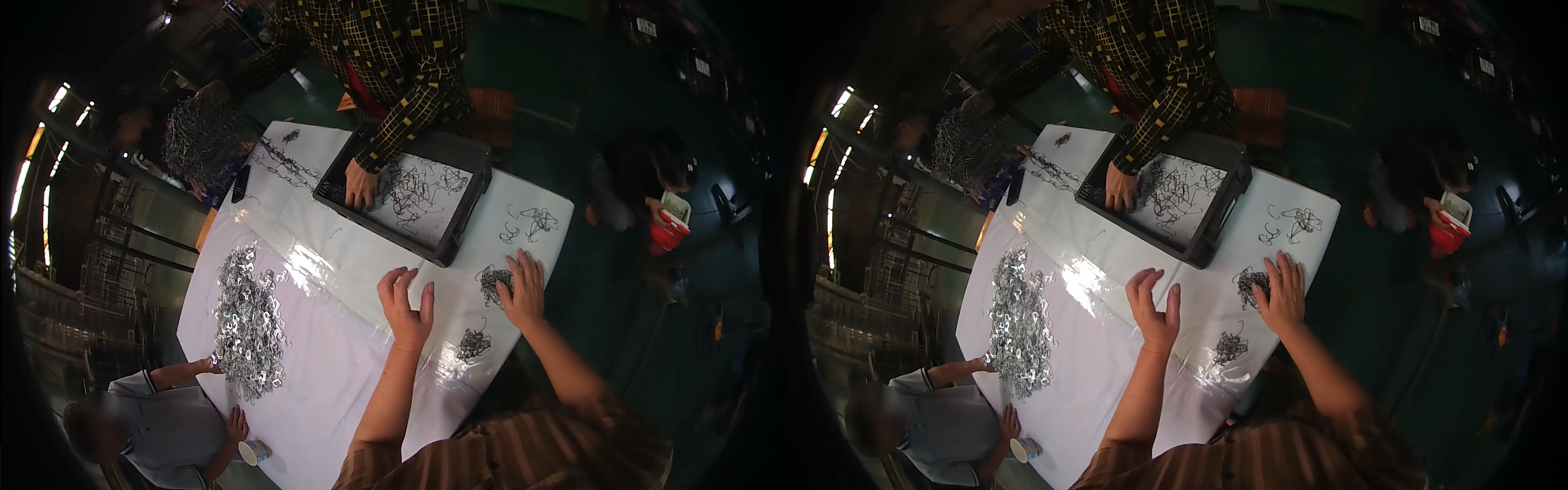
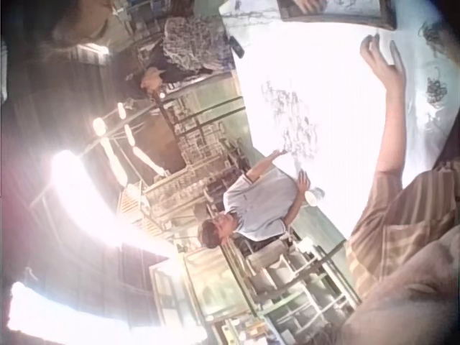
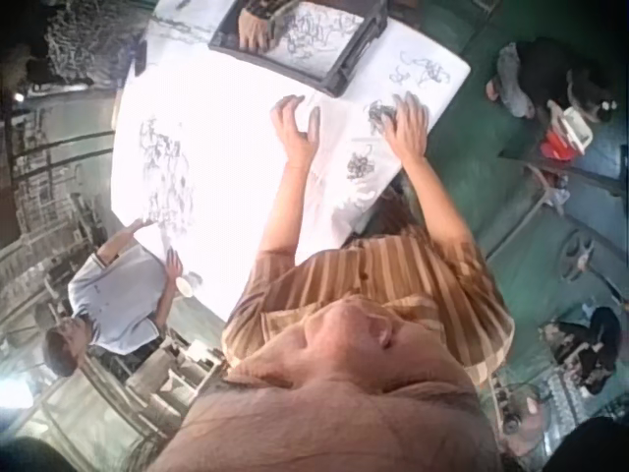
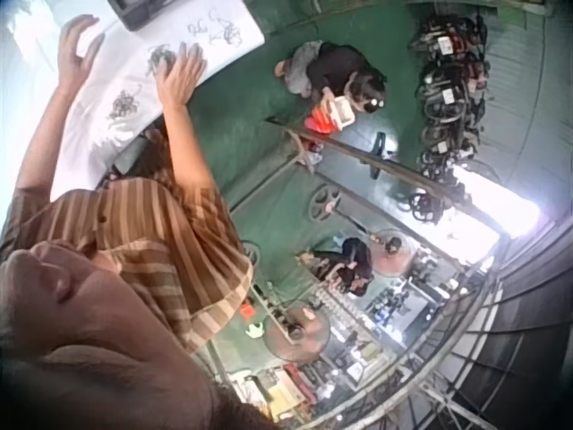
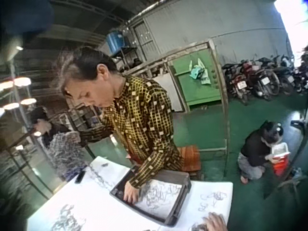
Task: The person sorts small metal clips and hooks on a table covered with a white cloth. They pick up items from a large mixed pile, separate them by type, and place them into smaller piles. Other people at the table perform similar sorting actions.
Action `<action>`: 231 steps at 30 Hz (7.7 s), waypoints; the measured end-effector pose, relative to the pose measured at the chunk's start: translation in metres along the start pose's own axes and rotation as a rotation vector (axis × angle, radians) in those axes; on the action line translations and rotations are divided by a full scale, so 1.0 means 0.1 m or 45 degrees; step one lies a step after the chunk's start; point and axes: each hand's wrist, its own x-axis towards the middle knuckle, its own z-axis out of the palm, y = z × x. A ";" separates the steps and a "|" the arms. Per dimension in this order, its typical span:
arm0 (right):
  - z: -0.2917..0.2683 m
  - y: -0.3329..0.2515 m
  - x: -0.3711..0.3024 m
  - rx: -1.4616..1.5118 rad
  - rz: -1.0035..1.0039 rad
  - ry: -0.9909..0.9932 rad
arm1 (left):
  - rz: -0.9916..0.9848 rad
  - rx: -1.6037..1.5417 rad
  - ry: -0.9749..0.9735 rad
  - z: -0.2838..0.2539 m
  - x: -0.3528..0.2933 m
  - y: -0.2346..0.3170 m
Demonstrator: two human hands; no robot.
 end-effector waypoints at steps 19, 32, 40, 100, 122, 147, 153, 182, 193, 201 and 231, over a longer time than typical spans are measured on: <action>0.01 -0.02 0.03 -0.012 -0.022 0.033 | 0.206 0.301 -0.232 0.28 0.80 -0.17; 0.08 0.03 0.00 -0.045 -0.077 -0.007 | -0.340 -0.156 0.053 -2.10 -0.12 0.91; 0.14 -0.89 -0.04 0.511 -0.315 -0.020 | -0.948 -0.936 1.162 -3.30 -1.57 1.38; 0.05 -1.82 -0.41 1.130 -0.451 -0.462 | -1.093 0.959 -0.220 -1.76 -2.56 -0.50; 0.56 -3.37 -2.42 0.844 -1.352 -1.360 | -0.812 0.081 0.103 -3.35 -4.10 -0.51; 1.03 -3.18 -1.69 0.343 -0.596 -0.527 | -0.478 -0.175 -0.087 -3.08 -2.14 -2.00; 1.04 -3.18 -1.67 0.374 -0.649 -0.578 | -0.835 0.635 0.618 -3.74 -1.97 -3.75; 0.17 -1.59 -2.21 0.619 -0.694 -0.305 | -1.328 0.146 -0.215 -2.08 -5.47 1.39; 0.23 -1.69 -2.31 0.293 -0.801 -0.216 | -1.261 -0.288 -0.064 -2.23 -4.64 1.17; 0.23 -1.63 -2.27 0.304 -0.761 -0.129 | -0.524 1.199 -0.379 -2.16 -3.97 0.45; 0.22 -1.67 -2.30 0.260 -0.759 -0.055 | -1.361 1.220 0.383 -3.31 -4.90 0.02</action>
